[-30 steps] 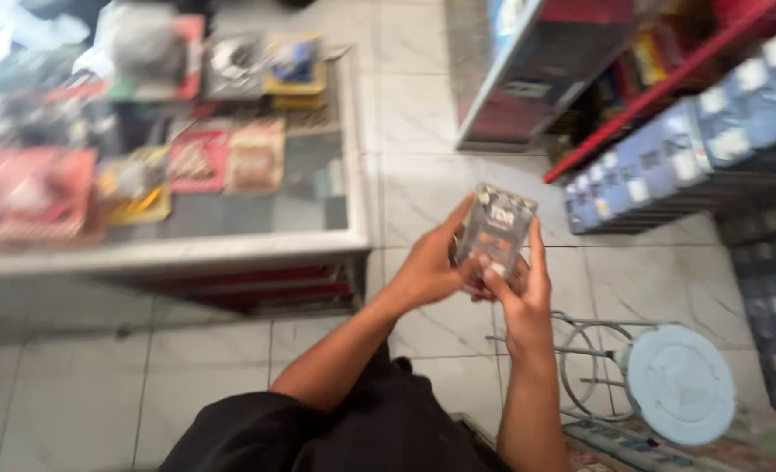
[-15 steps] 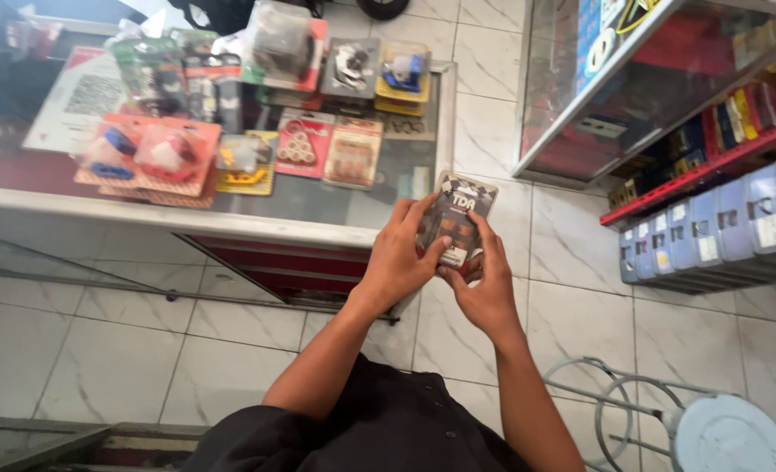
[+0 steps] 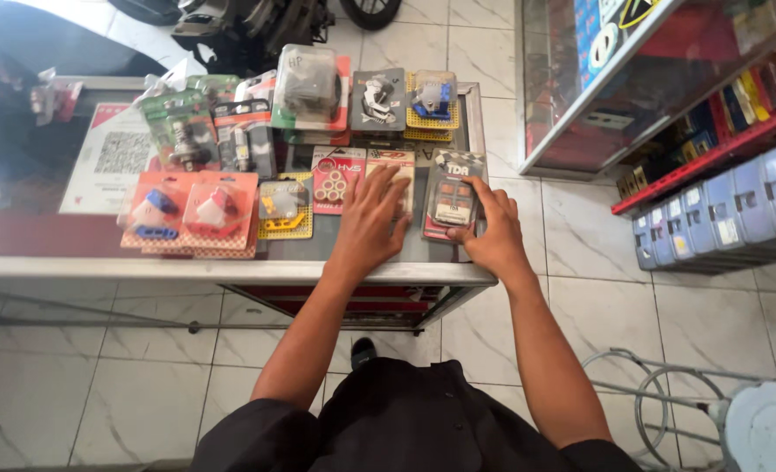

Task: The person holds, sorts, and organizes several retail packages containing motorcycle parts and accessories on a glass display counter and near wall storage racks.

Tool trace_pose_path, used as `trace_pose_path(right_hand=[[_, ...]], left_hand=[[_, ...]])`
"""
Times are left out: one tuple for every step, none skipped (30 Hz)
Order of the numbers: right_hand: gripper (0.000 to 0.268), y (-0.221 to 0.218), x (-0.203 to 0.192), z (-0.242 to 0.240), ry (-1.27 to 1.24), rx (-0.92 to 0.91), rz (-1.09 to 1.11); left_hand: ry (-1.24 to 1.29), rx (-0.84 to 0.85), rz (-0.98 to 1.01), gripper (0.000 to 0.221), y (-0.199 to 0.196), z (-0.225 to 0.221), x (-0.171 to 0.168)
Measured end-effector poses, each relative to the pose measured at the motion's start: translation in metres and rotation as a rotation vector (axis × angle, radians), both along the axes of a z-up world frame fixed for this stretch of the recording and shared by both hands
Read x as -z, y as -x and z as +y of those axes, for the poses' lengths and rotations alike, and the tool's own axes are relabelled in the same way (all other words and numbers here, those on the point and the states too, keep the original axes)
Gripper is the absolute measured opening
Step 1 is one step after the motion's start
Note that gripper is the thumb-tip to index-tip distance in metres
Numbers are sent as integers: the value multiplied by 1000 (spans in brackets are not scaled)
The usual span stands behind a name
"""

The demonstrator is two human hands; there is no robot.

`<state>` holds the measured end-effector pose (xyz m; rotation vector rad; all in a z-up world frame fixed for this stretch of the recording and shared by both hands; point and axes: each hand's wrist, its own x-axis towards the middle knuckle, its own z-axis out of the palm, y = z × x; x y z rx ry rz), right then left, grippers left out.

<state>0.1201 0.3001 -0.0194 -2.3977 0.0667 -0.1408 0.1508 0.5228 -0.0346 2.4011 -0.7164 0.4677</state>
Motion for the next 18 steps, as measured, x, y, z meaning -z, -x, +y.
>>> trace_pose_path(right_hand=[[91, -4, 1, -2, -1, -8, 11], [92, -9, 2, -3, -1, -15, 22], [93, -13, 4, -3, 2, -15, 23], [93, -17, 6, -3, 5, -14, 25], [94, -21, 7, -3, 8, -15, 25], [93, -24, 8, -4, -1, -19, 35], [93, -28, 9, -4, -10, -26, 45], [92, -30, 10, -5, -20, -32, 55], [93, -34, 10, -5, -28, -38, 57], [93, -37, 11, -5, -37, -44, 59], [94, -39, 12, -5, -45, -49, 61], [94, -41, 13, -5, -44, -46, 63], [94, -44, 15, -5, -42, -43, 65], [94, -45, 17, -6, -41, -40, 66], [94, -46, 18, -7, -51, -48, 52], [93, -47, 20, -7, -61, -57, 38], [93, -48, 22, -8, -69, -69, 26], [93, -48, 24, -9, -70, -69, 17]], left_hand=[[6, 6, 0, 62, -3, 3, 0], [11, 11, 14, 65, -5, 2, 1], [14, 15, 31, 67, -5, 3, 1], [18, 18, 47, 70, -5, 3, 2], [24, 15, 49, 68, -5, 3, 3], [29, 11, 51, 67, -5, 2, 4], [35, 6, 53, 66, -5, 2, 5], [33, 14, 51, 65, -4, 1, 6], [31, 22, 44, 63, -5, 1, 5], [29, 31, 37, 62, -6, 0, 5], [47, 40, 48, 62, -6, 0, 4], [65, 49, 59, 61, -6, 0, 4], [83, 59, 70, 61, -6, 1, 4], [88, 62, 68, 61, -7, 1, 3], [94, 63, 66, 61, -7, 1, 2], [100, 65, 65, 61, -7, 1, 2], [109, 67, 69, 61, -7, 1, 2], [119, 69, 74, 61, -7, 1, 2]])
